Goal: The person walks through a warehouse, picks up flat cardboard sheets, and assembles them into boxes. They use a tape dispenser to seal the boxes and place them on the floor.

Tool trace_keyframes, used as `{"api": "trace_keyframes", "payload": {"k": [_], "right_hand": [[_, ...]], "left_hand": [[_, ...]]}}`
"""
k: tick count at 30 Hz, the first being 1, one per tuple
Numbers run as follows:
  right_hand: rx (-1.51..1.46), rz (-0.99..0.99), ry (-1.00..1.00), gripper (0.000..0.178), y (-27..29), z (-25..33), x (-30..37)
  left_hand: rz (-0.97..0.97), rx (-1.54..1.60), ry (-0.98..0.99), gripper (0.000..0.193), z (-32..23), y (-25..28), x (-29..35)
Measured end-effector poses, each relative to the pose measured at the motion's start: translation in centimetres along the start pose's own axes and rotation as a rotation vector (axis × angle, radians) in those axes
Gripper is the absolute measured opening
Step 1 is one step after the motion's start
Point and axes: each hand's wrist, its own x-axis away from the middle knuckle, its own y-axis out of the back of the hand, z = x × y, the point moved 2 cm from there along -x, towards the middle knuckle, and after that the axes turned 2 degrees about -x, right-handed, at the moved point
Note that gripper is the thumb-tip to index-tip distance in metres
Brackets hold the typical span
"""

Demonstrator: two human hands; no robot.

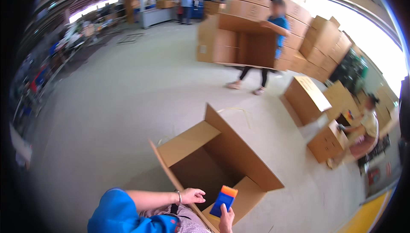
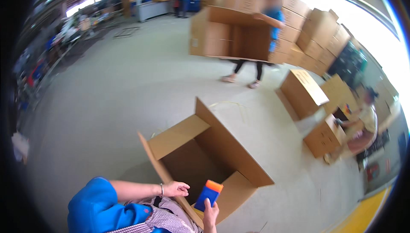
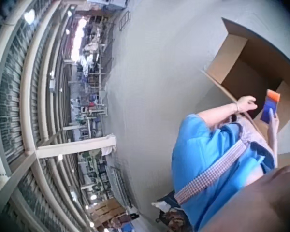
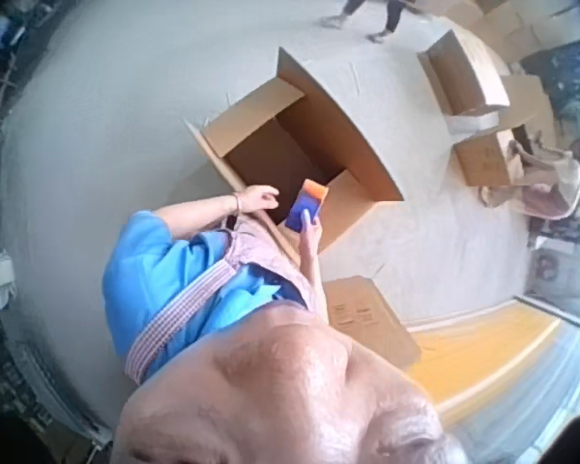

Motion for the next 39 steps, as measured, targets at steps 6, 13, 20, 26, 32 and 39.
{"api": "trace_keyframes", "payload": {"k": [6,13,20,26,32,39], "right_hand": [[-0.04,0.072,0.144,0.028,-5.7,4.5,0.3],[0.919,0.147,0.581,0.04,-5.7,15.8,3.0],[0.43,1.383,1.213,0.03,-11.7,33.7,19.8],[0.402,1.614,1.115,0.024,-15.6,32.6,21.3],[0.558,1.702,1.082,0.025,-17.7,29.6,20.1],[0.525,1.712,1.068,0.025,-19.4,27.3,17.4]], "left_hand": [[-0.351,0.208,-0.225,0.068,-9.8,-3.0,0.5],[-0.395,0.622,-0.218,0.068,-11.0,0.9,1.0],[-0.475,0.702,-0.167,0.063,-10.3,7.5,4.2],[-0.591,0.701,-0.11,0.063,-9.0,9.3,5.4],[-0.614,0.665,-0.141,0.06,-5.5,10.4,5.2],[-0.709,0.638,-0.067,0.059,-2.5,12.9,6.4]]}}
